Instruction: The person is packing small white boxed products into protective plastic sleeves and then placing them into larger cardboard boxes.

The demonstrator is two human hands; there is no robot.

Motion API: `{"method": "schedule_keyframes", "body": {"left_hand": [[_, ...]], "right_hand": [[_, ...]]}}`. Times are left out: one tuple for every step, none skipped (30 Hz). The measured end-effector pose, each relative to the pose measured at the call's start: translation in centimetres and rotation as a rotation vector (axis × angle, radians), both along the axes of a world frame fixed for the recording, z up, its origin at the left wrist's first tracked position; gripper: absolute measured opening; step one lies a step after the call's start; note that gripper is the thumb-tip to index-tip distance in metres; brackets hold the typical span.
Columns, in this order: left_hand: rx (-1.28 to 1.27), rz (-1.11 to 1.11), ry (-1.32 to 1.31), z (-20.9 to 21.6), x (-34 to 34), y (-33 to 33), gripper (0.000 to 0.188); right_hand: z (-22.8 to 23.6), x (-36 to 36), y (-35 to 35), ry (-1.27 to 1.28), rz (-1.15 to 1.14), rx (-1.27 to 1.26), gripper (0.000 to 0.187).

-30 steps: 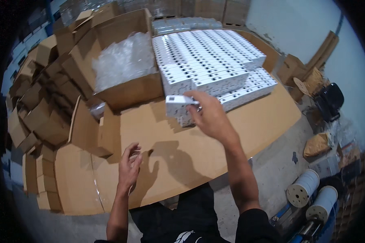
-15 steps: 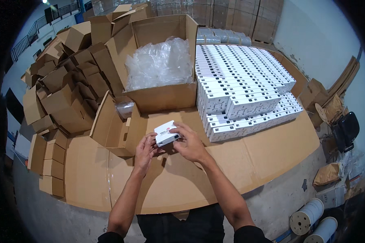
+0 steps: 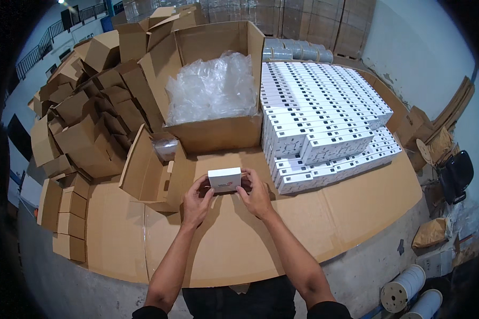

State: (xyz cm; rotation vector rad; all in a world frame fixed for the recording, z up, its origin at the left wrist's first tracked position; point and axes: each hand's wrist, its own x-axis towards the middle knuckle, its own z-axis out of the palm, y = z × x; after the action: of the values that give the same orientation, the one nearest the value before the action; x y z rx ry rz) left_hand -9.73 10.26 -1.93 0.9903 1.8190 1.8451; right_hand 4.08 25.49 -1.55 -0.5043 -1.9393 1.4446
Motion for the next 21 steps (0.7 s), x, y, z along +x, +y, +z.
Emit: {"method": "schedule_keyframes", "body": {"left_hand": [[-0.007, 0.018, 0.039, 0.1, 0.2, -0.1, 0.039], [-0.012, 0.033, 0.078, 0.5, 0.4, -0.1, 0.035], [-0.017, 0.028, 0.071, 0.8, 0.6, -0.2, 0.035], [-0.064, 0.036, 0.118, 1.2, 0.7, -0.3, 0.036], [-0.109, 0.044, 0.165, 1.5, 0.7, -0.4, 0.036], [-0.11, 0.041, 0.158, 1.5, 0.7, -0.4, 0.036], [-0.135, 0.028, 0.16, 1.5, 0.5, -0.4, 0.037], [-0.161, 0.016, 0.164, 1.7, 0.6, -0.5, 0.039], [-0.162, 0.016, 0.16, 1.9, 0.8, -0.7, 0.039], [-0.178, 0.028, 0.178, 2.3, 1.2, -0.9, 0.039], [-0.192, 0.039, 0.197, 2.5, 1.4, -1.0, 0.039], [-0.191, 0.039, 0.196, 2.5, 1.4, -0.9, 0.039], [-0.221, 0.055, 0.263, 2.4, 1.4, -0.9, 0.039], [-0.253, 0.072, 0.329, 2.3, 1.4, -1.0, 0.04], [-0.254, 0.071, 0.328, 2.2, 1.4, -1.0, 0.04], [-0.24, 0.063, 0.306, 2.1, 1.3, -1.0, 0.04], [-0.227, 0.056, 0.286, 2.1, 1.2, -1.0, 0.04], [-0.228, 0.058, 0.285, 2.0, 1.2, -1.0, 0.04], [-0.225, 0.055, 0.287, 1.8, 1.3, -1.0, 0.04], [-0.221, 0.052, 0.29, 1.7, 1.2, -1.0, 0.04], [-0.222, 0.053, 0.289, 1.4, 1.1, -1.0, 0.04]], "right_hand": [[0.2, 0.2, -0.1, -0.048, 0.029, -0.012, 0.048], [0.5, 0.5, -0.1, -0.096, 0.055, -0.022, 0.054], [0.4, 0.6, -0.1, -0.102, 0.051, -0.028, 0.054], [0.2, 0.7, -0.2, -0.085, 0.033, 0.002, 0.051], [0.1, 0.8, -0.2, -0.068, 0.015, 0.034, 0.048], [0.0, 0.8, -0.2, -0.075, 0.013, 0.032, 0.048], [-0.2, 0.8, -0.2, -0.072, 0.008, 0.068, 0.049], [-0.5, 0.7, -0.2, -0.067, 0.005, 0.103, 0.049], [-0.7, 0.8, -0.3, -0.071, 0.006, 0.101, 0.049], [-0.8, 0.8, -0.3, -0.09, 0.003, 0.118, 0.049], [-0.8, 0.8, -0.4, -0.109, -0.001, 0.137, 0.048], [-0.8, 0.9, -0.5, -0.111, -0.002, 0.138, 0.048], [-0.7, 1.0, -0.5, -0.108, -0.013, 0.157, 0.047], [-0.7, 1.1, -0.6, -0.107, -0.022, 0.174, 0.047], [-0.8, 1.1, -0.6, -0.108, -0.022, 0.174, 0.047], [-0.8, 1.1, -0.6, -0.105, -0.019, 0.174, 0.046], [-0.8, 1.1, -0.6, -0.1, -0.015, 0.174, 0.046], [-0.8, 1.1, -0.6, -0.1, -0.013, 0.173, 0.046], [-0.7, 1.2, -0.7, -0.111, -0.012, 0.187, 0.048], [-0.5, 1.2, -0.8, -0.121, -0.011, 0.202, 0.051], [-0.2, 1.2, -0.8, -0.121, -0.01, 0.202, 0.051]]}}
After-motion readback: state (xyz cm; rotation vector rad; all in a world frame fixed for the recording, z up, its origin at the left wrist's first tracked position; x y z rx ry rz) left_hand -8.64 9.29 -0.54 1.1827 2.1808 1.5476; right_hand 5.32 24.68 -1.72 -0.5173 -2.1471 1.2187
